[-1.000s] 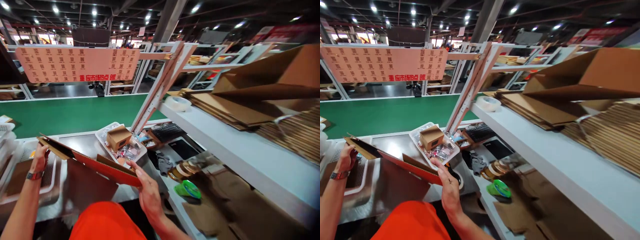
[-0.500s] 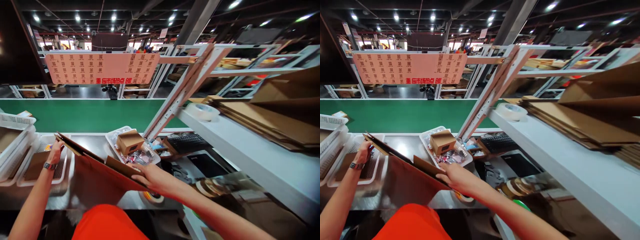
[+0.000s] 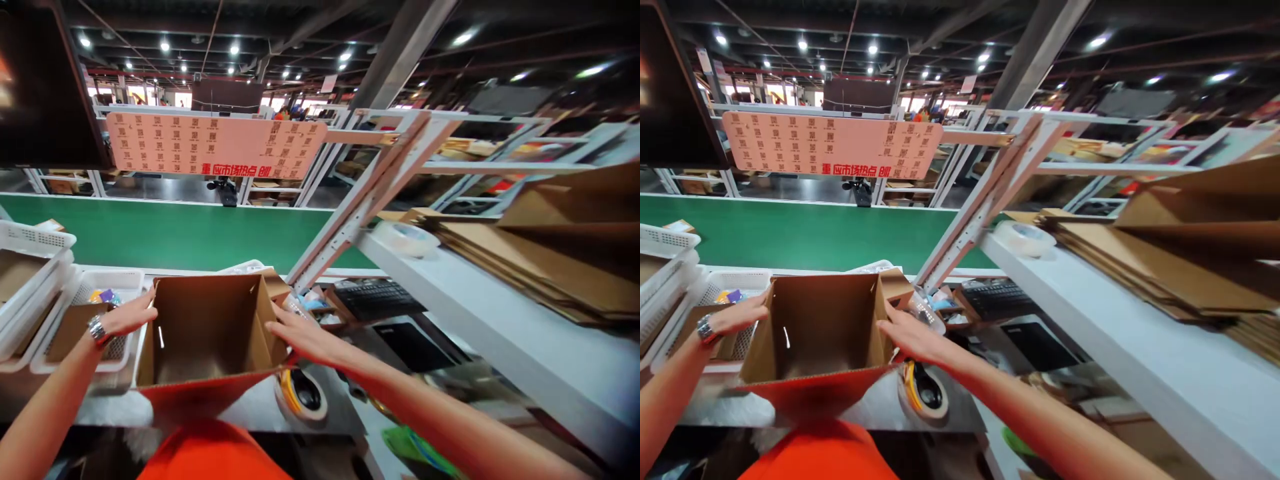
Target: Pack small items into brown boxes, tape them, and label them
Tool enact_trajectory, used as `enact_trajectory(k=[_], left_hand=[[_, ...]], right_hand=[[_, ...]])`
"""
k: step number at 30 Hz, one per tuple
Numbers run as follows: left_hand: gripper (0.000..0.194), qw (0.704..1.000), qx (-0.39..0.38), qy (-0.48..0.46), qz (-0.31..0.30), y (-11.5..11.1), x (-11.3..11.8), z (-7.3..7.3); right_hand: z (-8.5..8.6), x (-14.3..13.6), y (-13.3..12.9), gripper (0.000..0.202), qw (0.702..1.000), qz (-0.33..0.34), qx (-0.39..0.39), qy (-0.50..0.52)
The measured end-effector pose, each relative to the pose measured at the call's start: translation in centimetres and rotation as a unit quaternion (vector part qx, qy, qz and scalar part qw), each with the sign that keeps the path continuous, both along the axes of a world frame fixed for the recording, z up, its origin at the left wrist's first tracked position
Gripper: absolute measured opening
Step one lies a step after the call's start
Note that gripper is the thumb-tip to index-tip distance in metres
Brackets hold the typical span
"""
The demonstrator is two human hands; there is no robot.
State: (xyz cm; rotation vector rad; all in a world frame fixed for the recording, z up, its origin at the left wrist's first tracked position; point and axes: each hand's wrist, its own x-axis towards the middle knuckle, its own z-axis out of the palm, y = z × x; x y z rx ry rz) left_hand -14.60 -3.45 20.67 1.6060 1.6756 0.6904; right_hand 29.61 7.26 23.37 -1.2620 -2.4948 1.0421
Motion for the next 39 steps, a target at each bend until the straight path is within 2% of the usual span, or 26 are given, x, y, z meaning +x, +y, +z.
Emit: enact_trajectory(k=[2, 4, 7, 10, 12, 14, 16, 19, 22, 24, 25, 28, 30, 32, 35, 37, 39], left_hand=[[0.066, 0.996, -0.023, 0.068, 0.05, 0.4, 1.2, -0.4], [0.073, 0.99, -0.022, 0.109, 0.09, 0.8, 2.5, -1.4], [0.08, 0.979, 0.025, 0.188, 0.079, 0.9, 5.2, -3.5], [0.093, 0.956, 0.05, 0.286, 0.043, 0.1, 8.0, -5.7], [0.094, 0.943, 0.037, 0.33, 0.01, -0.8, 9.2, -6.9], [0.087, 0.929, 0.024, 0.367, -0.033, -1.6, 9.5, -7.5], [0.077, 0.916, 0.025, 0.397, -0.06, -2.1, 9.2, -7.5], [0.063, 0.9, 0.038, 0.427, -0.073, -2.0, 7.8, -7.1], [0.058, 0.901, 0.07, 0.415, -0.106, -1.8, 5.1, -6.7], [0.057, 0.911, 0.1, 0.379, -0.128, -1.8, 2.8, -6.7], [0.057, 0.916, 0.113, 0.36, -0.134, -1.9, 1.8, -6.9], [0.06, 0.927, 0.138, 0.321, -0.134, -2.8, 0.0, -7.5], [0.061, 0.934, 0.139, 0.301, -0.134, -3.3, 0.1, -7.9], [0.063, 0.942, 0.135, 0.274, -0.141, -3.5, 1.0, -8.1], [0.066, 0.956, 0.119, 0.219, -0.154, -2.8, 2.5, -7.4], [0.068, 0.971, 0.095, 0.166, -0.141, -2.3, 2.9, -5.7], [0.071, 0.987, 0.051, 0.095, -0.116, -2.7, 2.9, -3.0]], right_hand=[[-1.3, 0.3, -0.9, 0.087, 0.997, 0.03, 0.069, -0.02], [-2.8, 0.8, -1.5, 0.092, 0.987, 0.038, 0.155, -0.014], [-4.3, 0.5, -1.7, 0.09, 0.961, 0.116, 0.248, 0.042], [-3.9, -1.3, -1.6, 0.086, 0.928, 0.232, 0.283, 0.07], [-3.0, -2.9, -1.8, 0.077, 0.915, 0.259, 0.303, 0.054], [-2.4, -4.4, -2.4, 0.064, 0.905, 0.264, 0.333, 0.028], [-2.4, -6.0, -3.2, 0.054, 0.888, 0.279, 0.365, -0.009], [-3.5, -8.3, -4.2, 0.056, 0.867, 0.289, 0.403, -0.06], [-3.8, -9.0, -3.6, 0.057, 0.874, 0.216, 0.431, -0.063], [-2.8, -7.9, -2.0, 0.057, 0.881, 0.18, 0.436, -0.029], [-2.0, -7.1, -0.7, 0.058, 0.88, 0.193, 0.434, -0.001], [0.6, -5.1, 3.6, 0.051, 0.859, 0.296, 0.409, 0.088], [1.1, -5.3, 5.5, 0.048, 0.852, 0.337, 0.391, 0.083], [-0.2, -6.9, 5.7, 0.054, 0.861, 0.345, 0.372, 0.028], [-4.4, -9.9, 3.3, 0.057, 0.896, 0.335, 0.288, -0.047], [-7.2, -11.1, 1.6, 0.047, 0.922, 0.309, 0.229, -0.053], [-9.0, -11.4, 0.9, 0.038, 0.932, 0.296, 0.204, -0.048]])
